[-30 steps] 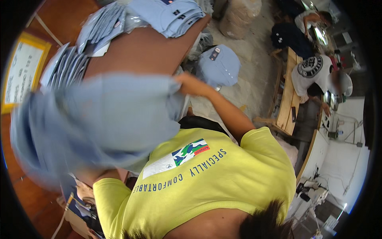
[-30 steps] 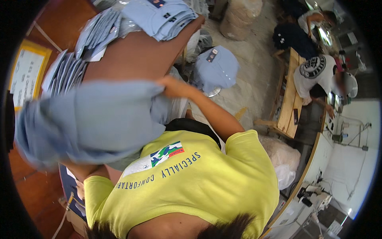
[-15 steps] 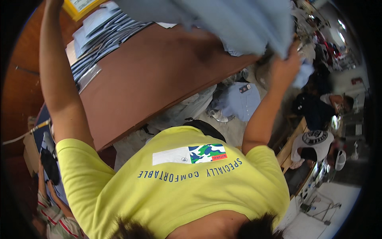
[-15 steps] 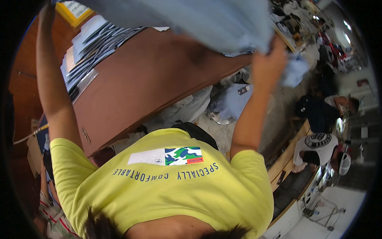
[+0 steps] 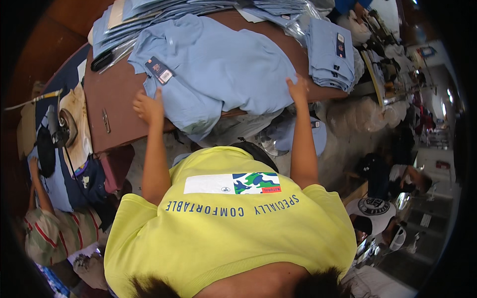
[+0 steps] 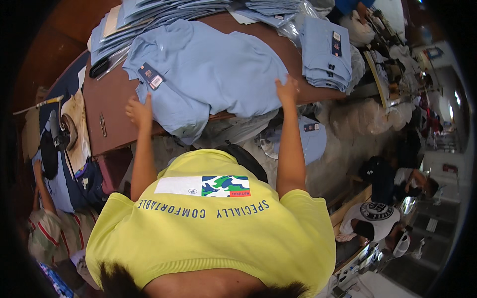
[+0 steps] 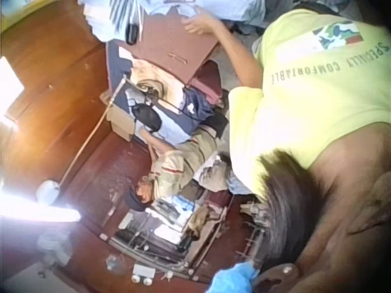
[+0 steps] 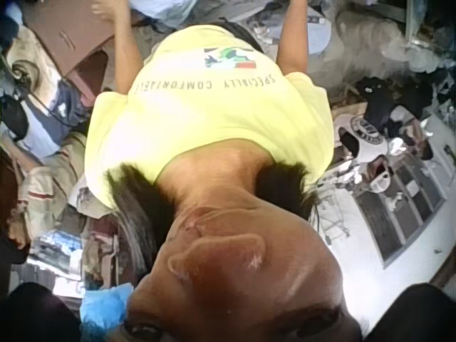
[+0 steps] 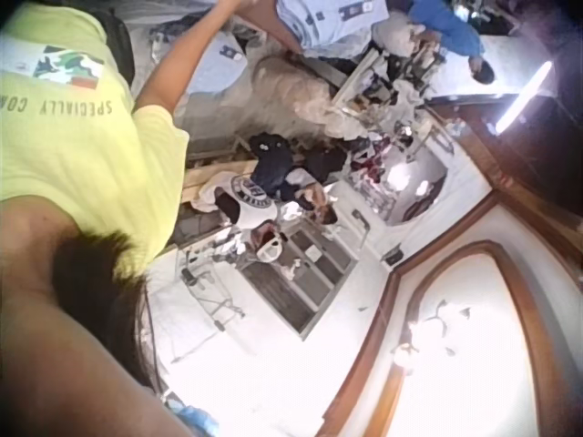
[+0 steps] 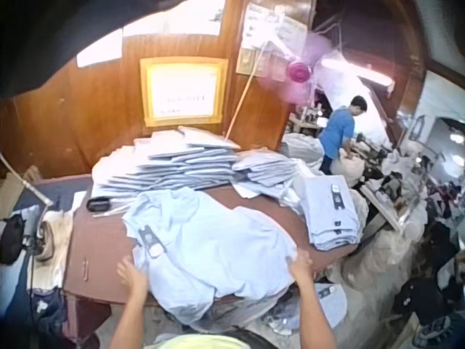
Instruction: The person folds light-blue collared shirts using a cardboard template and stacks them.
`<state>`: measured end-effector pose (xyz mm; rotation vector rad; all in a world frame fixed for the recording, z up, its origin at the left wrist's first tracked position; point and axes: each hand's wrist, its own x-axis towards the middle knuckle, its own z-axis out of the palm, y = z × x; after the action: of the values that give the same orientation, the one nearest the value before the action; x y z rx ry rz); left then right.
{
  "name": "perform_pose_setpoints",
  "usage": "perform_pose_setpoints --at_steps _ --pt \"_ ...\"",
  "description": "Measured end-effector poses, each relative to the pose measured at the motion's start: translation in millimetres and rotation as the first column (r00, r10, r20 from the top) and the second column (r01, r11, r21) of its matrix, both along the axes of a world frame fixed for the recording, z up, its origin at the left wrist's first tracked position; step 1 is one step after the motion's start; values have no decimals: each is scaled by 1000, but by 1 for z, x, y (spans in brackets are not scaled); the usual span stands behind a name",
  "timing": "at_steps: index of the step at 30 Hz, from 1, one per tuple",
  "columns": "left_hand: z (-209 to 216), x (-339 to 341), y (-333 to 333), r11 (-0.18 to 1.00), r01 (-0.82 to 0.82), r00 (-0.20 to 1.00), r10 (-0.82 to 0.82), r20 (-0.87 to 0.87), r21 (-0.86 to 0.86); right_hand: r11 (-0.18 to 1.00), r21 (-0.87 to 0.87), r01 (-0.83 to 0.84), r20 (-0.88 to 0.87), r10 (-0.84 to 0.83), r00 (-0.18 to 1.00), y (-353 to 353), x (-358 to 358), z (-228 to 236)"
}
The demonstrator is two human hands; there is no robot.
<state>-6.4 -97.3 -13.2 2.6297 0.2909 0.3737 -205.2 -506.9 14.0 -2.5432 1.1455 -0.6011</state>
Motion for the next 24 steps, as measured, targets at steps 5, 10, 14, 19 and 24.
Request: perform_pose_setpoints --at_steps 5,10,14,19,24 --pt "0 -32 10 943 326 944 -321 -68 64 985 -114 126 -155 -143 978 3 14 -22" --pt "12 -32 92 963 232 973 -230 29 -139 993 119 25 -248 5 969 -53 -46 -13" --pt "41 -56 102 988 25 1000 -24 -8 152 988 148 38 -751 88 654 -71 -76 10" --pt "15 -39 37 897 415 880 -438 182 153 952 45 -303 -77 305 949 -55 33 -2" --pt "8 -29 16 921 330 933 -351 74 207 949 -23 -314 -38 313 949 -8 134 -20"
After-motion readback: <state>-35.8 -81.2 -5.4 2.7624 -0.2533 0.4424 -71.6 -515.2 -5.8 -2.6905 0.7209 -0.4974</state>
